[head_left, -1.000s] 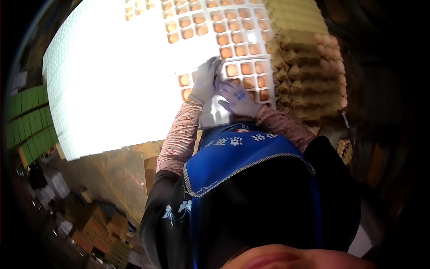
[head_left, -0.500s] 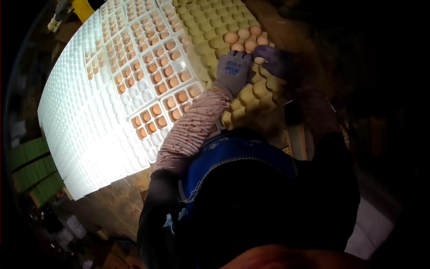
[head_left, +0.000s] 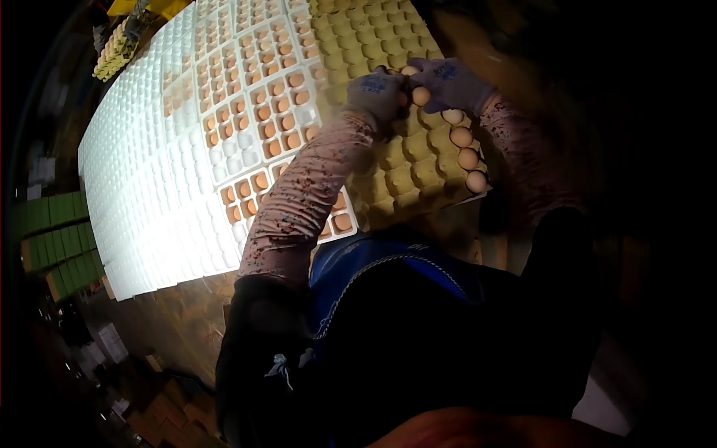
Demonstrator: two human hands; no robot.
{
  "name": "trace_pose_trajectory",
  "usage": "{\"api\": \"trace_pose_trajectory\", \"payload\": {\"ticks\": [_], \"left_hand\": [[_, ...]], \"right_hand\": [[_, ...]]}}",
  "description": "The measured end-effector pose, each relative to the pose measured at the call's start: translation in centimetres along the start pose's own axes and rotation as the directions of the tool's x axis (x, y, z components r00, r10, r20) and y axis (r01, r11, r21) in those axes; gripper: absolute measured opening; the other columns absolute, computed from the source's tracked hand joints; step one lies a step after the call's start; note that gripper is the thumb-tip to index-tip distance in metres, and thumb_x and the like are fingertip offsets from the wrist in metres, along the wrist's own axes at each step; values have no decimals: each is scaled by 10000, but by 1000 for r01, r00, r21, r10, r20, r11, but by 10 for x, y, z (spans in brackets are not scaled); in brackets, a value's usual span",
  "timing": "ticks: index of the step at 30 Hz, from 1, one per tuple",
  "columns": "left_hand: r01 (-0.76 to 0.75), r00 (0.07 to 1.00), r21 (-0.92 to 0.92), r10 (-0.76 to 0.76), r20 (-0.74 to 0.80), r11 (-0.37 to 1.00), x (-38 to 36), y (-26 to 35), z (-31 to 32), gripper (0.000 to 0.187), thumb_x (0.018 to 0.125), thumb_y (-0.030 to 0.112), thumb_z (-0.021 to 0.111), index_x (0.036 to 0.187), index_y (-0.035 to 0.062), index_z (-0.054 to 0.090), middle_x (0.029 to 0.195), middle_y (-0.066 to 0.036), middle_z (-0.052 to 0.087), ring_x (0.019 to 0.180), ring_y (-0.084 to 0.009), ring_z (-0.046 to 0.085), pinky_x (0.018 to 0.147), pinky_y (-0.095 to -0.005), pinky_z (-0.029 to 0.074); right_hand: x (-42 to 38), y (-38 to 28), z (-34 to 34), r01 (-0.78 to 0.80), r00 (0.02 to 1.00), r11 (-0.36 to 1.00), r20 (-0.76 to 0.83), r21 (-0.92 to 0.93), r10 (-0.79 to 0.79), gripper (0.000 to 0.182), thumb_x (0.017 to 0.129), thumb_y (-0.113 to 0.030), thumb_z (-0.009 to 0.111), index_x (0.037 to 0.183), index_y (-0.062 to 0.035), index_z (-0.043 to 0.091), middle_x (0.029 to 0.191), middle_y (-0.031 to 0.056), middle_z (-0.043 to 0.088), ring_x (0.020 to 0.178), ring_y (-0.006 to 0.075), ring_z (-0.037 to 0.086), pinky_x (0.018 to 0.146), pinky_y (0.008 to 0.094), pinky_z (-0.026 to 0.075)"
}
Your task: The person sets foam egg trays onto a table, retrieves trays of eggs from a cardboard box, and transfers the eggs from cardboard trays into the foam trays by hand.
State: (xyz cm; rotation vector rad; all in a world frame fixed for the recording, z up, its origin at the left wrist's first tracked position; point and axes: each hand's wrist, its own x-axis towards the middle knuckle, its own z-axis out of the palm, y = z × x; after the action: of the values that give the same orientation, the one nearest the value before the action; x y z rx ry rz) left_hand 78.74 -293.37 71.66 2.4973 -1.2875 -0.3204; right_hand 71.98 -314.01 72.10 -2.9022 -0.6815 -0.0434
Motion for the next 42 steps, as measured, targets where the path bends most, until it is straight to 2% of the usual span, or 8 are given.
{"api": "trace_pose_trajectory", "payload": {"ticks": [4, 7, 13, 14, 24, 30, 37, 42], "left_hand": [[-1, 981, -180, -34, -191, 984, -22, -30, 16, 508, 792, 320, 823, 1224, 98, 674, 1137, -169, 699, 997, -337, 699, 890, -437, 561], [-36, 931, -739, -246, -269, 673, -100, -56, -20, 536, 751, 394, 895, 1163, 94, 728, 1049, -118, 747, 965, -204, 698, 873, -351, 547], [373, 853, -786, -515, 82, 492, -355, -189, -14, 522, 809, 200, 864, 1267, 40, 674, 1074, -70, 729, 938, -134, 672, 806, -299, 570], [456, 800, -787, -578, 159, 415, -396, -217, 1, 523, 794, 167, 878, 1266, 64, 679, 1024, -70, 731, 878, -124, 666, 756, -287, 572], [440, 891, -214, -395, 224, 872, -452, -242, 38, 526, 766, 315, 861, 1237, 163, 686, 1483, -129, 518, 1160, -366, 647, 960, -440, 547], [121, 874, -391, -285, -393, 912, -386, -199, 85, 509, 869, 86, 680, 1364, 70, 565, 1346, -218, 547, 1227, -418, 537, 1030, -468, 461], [200, 878, -196, -265, -399, 960, -350, -172, 119, 452, 887, 181, 611, 1321, 57, 613, 1328, -175, 619, 1235, -353, 564, 1048, -492, 390], [-242, 816, -392, -33, -577, 888, -199, -54, 37, 407, 871, 63, 640, 1277, 60, 641, 1243, -183, 666, 1150, -386, 611, 1005, -477, 464]], "right_hand": [[22, -27, -49, -242, 913, 962, 365, 126, 182, 498, 744, -256, 811, 1208, -126, 687, 1348, 85, 606, 1091, 296, 666, 911, 393, 547], [-9, 6, -19, -142, 989, 715, 72, 684, 127, 491, 763, -239, 835, 1187, -57, 666, 1344, 76, 607, 1134, 235, 634, 924, 350, 533], [18, -164, 26, -267, 929, 199, 196, 943, 314, 387, 860, 3, 767, 1218, -18, 621, 1256, 104, 648, 1089, 193, 641, 940, 336, 534], [37, -222, 26, 137, 947, 607, -283, 783, 150, 385, 867, -3, 769, 1219, -20, 616, 1316, 101, 621, 1088, 202, 647, 937, 343, 539], [133, -426, 206, -17, 999, 793, 38, 609, -8, 396, 802, -235, 774, 1158, -106, 657, 1285, 193, 558, 1190, 382, 553, 992, 469, 473], [107, -406, 213, 288, 887, 913, 279, 287, -368, 268, 872, -196, 599, 1072, -61, 717, 1115, 122, 648, 1088, 308, 592, 924, 402, 483], [-25, -331, 97, -11, 935, 597, -204, 802, 291, 203, 898, -96, 688, 1076, 1, 685, 1073, 161, 714, 993, 308, 697, 894, 388, 555], [-134, -238, 0, -397, 473, 269, -55, 878, 879, 243, 914, -15, 674, 1155, -46, 677, 1107, 134, 697, 983, 188, 686, 806, 320, 552]]}}
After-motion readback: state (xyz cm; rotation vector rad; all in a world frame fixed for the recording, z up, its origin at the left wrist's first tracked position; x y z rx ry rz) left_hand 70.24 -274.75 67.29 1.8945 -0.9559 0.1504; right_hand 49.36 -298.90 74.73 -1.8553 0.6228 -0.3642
